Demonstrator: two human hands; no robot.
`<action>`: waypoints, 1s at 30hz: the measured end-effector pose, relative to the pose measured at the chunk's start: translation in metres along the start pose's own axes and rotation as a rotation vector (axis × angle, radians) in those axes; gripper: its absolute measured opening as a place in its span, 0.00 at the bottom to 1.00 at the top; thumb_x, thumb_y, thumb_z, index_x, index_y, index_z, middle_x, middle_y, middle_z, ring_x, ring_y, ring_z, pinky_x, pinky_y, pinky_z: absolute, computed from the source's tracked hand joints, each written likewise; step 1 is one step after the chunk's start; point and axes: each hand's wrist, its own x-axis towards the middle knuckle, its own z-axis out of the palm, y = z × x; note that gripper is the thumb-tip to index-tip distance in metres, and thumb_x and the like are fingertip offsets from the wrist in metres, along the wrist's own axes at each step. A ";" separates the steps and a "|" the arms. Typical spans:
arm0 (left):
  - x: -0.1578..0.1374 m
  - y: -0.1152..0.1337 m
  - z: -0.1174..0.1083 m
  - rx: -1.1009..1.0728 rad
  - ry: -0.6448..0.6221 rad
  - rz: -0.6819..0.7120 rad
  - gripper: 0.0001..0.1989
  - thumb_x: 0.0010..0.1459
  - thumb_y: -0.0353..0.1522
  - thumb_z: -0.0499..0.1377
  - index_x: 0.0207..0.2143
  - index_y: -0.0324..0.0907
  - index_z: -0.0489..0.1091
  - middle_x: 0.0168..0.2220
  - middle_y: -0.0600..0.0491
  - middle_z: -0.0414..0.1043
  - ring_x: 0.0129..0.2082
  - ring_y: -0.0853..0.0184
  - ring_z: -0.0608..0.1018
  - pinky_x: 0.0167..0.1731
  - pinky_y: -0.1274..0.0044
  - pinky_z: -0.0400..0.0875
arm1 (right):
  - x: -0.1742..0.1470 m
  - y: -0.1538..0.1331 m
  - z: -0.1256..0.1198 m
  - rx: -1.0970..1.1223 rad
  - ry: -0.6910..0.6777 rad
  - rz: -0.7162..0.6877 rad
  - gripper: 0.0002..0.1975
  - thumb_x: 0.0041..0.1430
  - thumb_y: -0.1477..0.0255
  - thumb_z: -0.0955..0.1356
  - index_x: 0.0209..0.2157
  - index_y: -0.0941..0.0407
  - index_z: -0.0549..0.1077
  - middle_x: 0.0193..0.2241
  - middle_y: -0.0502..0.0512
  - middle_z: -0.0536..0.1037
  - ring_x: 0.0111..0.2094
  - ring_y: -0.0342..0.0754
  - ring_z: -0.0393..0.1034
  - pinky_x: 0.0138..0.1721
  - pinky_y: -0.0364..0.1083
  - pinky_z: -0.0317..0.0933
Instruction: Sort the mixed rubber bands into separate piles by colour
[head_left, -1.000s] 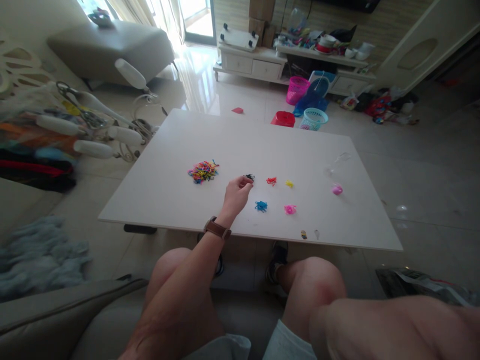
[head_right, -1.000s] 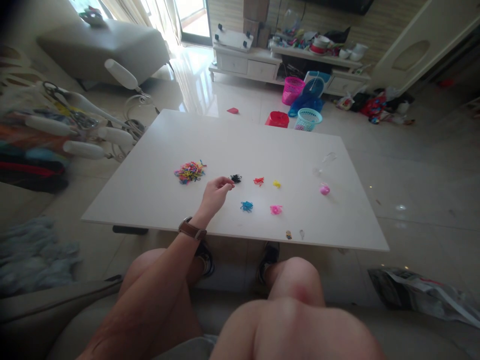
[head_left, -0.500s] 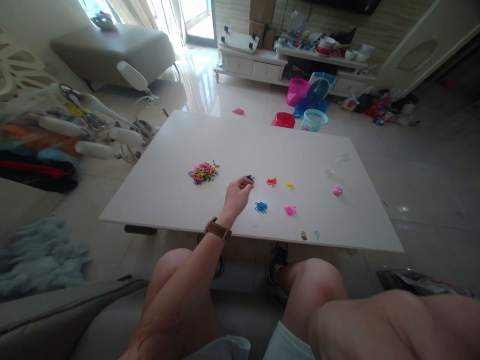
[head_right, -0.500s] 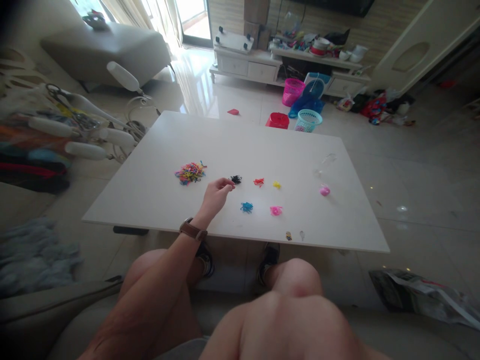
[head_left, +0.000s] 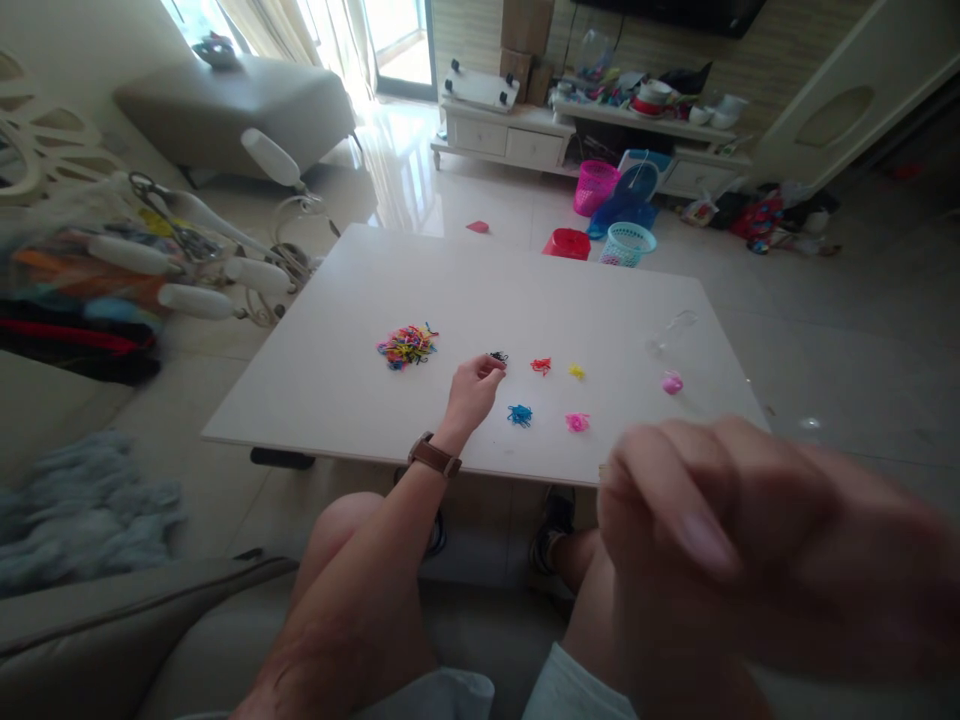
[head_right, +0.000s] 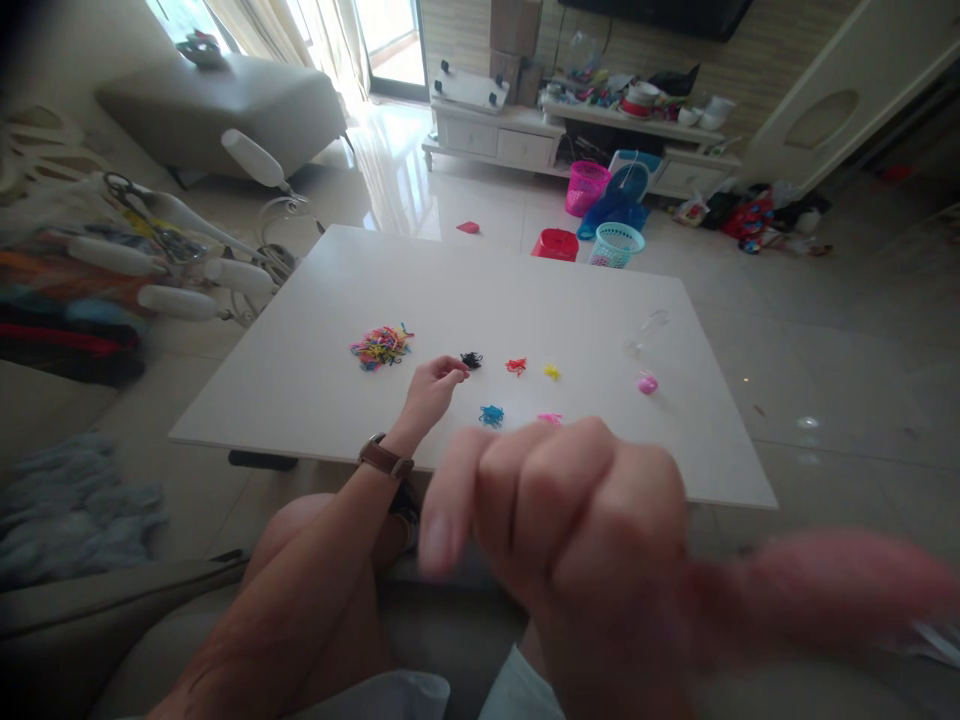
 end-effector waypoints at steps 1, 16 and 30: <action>0.000 0.000 -0.001 0.008 0.001 0.002 0.07 0.53 0.32 0.58 0.30 0.41 0.77 0.29 0.51 0.77 0.31 0.66 0.76 0.35 0.74 0.68 | 0.012 0.005 -0.004 -0.060 0.055 0.011 0.20 0.63 0.46 0.63 0.26 0.45 0.69 0.19 0.48 0.63 0.28 0.52 0.69 0.44 0.59 0.73; 0.031 0.045 -0.117 0.015 0.273 -0.023 0.11 0.50 0.33 0.58 0.36 0.38 0.75 0.31 0.48 0.78 0.28 0.67 0.78 0.30 0.76 0.70 | 0.018 0.135 -0.097 -0.310 0.498 0.309 0.24 0.43 0.64 0.79 0.39 0.52 0.67 0.29 0.48 0.77 0.36 0.52 0.80 0.46 0.56 0.74; 0.103 -0.073 -0.131 0.671 0.276 -0.060 0.09 0.51 0.33 0.65 0.35 0.39 0.79 0.37 0.46 0.79 0.36 0.63 0.78 0.39 0.76 0.70 | 0.010 0.137 -0.113 -0.610 0.409 0.270 0.13 0.54 0.62 0.75 0.35 0.54 0.72 0.36 0.53 0.76 0.32 0.46 0.76 0.35 0.47 0.73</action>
